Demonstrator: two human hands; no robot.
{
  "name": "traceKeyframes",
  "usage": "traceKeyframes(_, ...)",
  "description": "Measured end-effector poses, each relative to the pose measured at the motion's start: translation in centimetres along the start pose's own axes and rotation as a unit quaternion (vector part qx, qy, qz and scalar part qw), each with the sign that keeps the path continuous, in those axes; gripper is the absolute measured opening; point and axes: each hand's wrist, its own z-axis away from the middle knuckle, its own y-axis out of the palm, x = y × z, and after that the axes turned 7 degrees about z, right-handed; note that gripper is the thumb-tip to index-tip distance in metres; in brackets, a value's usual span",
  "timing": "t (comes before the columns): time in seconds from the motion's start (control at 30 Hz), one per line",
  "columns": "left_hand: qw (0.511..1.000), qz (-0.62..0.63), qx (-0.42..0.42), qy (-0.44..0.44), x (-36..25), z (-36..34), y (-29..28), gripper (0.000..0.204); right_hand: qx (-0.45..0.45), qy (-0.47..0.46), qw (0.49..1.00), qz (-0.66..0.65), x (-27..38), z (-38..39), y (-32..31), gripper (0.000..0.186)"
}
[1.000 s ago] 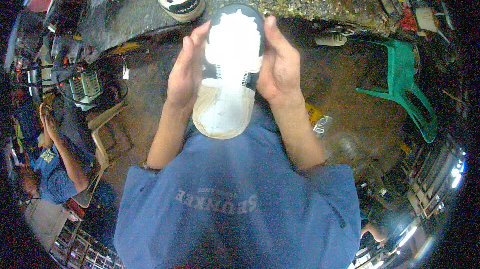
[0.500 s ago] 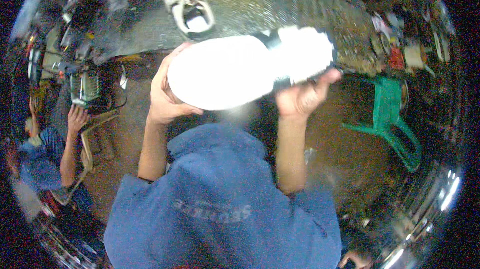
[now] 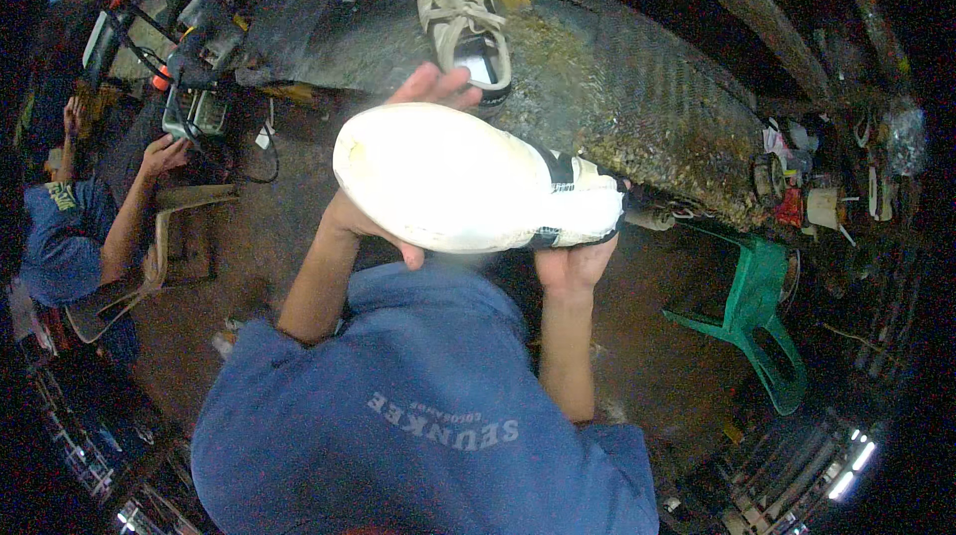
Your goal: The person inspects a white sneaker, removes the sole, and uses a metal tool to scrape the interior. They then reattach the sole and inspect the shoe again. Finally, they place the shoe on a shelf and pick up a different shoe to inspect its sole.
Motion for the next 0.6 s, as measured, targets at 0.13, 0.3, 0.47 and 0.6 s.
traceKeyframes(0.13, 0.997, -0.039, 0.056, -0.04, -0.9, 0.4, -1.0, 0.151, 0.022, -0.016, 0.999, 0.027, 0.5, -0.4, -0.1, 0.056)
traceKeyframes(0.3, 0.998, -0.027, 0.057, 0.007, -0.6, 0.5, -1.2, 0.135, -0.002, -0.076, 0.993, 0.091, 1.1, -0.5, 0.8, 0.057)
traceKeyframes(0.47, 0.998, 0.02, 0.059, -0.007, -0.4, 0.8, -1.7, 0.134, 0.011, -0.119, 0.981, 0.154, 2.5, -0.2, 2.9, 0.059)
traceKeyframes(0.6, 0.995, 0.077, 0.061, -0.013, 0.1, 1.3, -2.1, 0.135, 0.063, -0.131, 0.98, 0.137, 3.2, 0.3, 4.3, 0.058)
